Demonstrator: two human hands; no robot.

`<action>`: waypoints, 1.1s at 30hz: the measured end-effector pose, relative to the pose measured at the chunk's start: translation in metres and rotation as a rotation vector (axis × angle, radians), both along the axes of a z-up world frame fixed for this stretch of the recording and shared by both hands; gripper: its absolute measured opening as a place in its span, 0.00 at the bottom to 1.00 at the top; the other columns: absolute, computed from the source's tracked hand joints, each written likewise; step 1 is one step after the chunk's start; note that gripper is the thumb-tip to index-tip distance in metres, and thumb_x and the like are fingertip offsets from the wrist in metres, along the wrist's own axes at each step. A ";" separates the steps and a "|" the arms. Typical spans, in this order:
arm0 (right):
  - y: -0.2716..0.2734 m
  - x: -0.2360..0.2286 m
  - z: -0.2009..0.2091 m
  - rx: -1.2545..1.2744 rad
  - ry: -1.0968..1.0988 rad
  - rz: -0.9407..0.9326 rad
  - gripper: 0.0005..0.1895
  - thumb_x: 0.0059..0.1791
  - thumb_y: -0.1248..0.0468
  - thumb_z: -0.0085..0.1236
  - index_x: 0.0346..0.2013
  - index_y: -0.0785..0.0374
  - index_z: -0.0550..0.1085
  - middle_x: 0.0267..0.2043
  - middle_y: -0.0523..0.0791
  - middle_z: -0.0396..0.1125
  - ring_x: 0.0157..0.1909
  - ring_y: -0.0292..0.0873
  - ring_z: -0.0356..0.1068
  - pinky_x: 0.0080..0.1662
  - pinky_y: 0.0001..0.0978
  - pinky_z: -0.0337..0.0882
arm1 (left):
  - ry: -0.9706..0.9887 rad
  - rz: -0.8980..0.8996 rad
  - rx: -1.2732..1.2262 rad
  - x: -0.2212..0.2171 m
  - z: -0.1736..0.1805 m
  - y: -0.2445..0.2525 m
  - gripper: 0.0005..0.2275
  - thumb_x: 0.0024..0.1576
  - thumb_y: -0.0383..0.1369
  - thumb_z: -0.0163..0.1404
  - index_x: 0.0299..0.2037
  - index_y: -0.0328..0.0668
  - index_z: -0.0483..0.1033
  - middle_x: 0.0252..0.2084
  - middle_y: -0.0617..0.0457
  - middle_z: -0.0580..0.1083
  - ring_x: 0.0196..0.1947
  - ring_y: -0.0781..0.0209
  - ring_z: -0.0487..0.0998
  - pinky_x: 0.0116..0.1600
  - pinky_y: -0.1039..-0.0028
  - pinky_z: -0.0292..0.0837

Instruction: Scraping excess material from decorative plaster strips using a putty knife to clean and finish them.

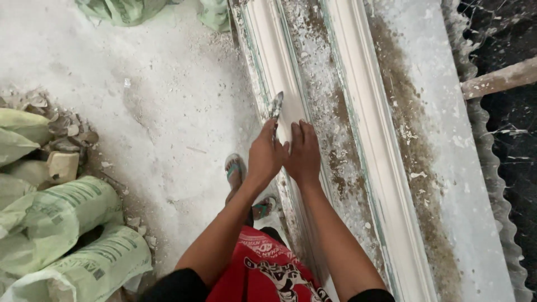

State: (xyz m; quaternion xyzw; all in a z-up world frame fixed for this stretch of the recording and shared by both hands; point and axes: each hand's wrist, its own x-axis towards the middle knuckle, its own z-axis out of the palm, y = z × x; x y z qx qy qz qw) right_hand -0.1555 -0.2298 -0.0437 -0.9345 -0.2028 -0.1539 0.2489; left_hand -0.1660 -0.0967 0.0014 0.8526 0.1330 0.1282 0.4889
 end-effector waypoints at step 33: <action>0.052 -0.045 0.010 -0.134 0.128 -0.561 0.28 0.50 0.55 0.64 0.62 0.62 0.70 0.67 0.55 0.60 0.71 0.62 0.57 0.69 0.57 0.57 | 0.045 -1.204 0.208 0.144 0.022 0.254 0.16 0.63 0.38 0.49 0.58 0.42 0.74 0.43 0.43 0.80 0.35 0.44 0.82 0.37 0.59 0.78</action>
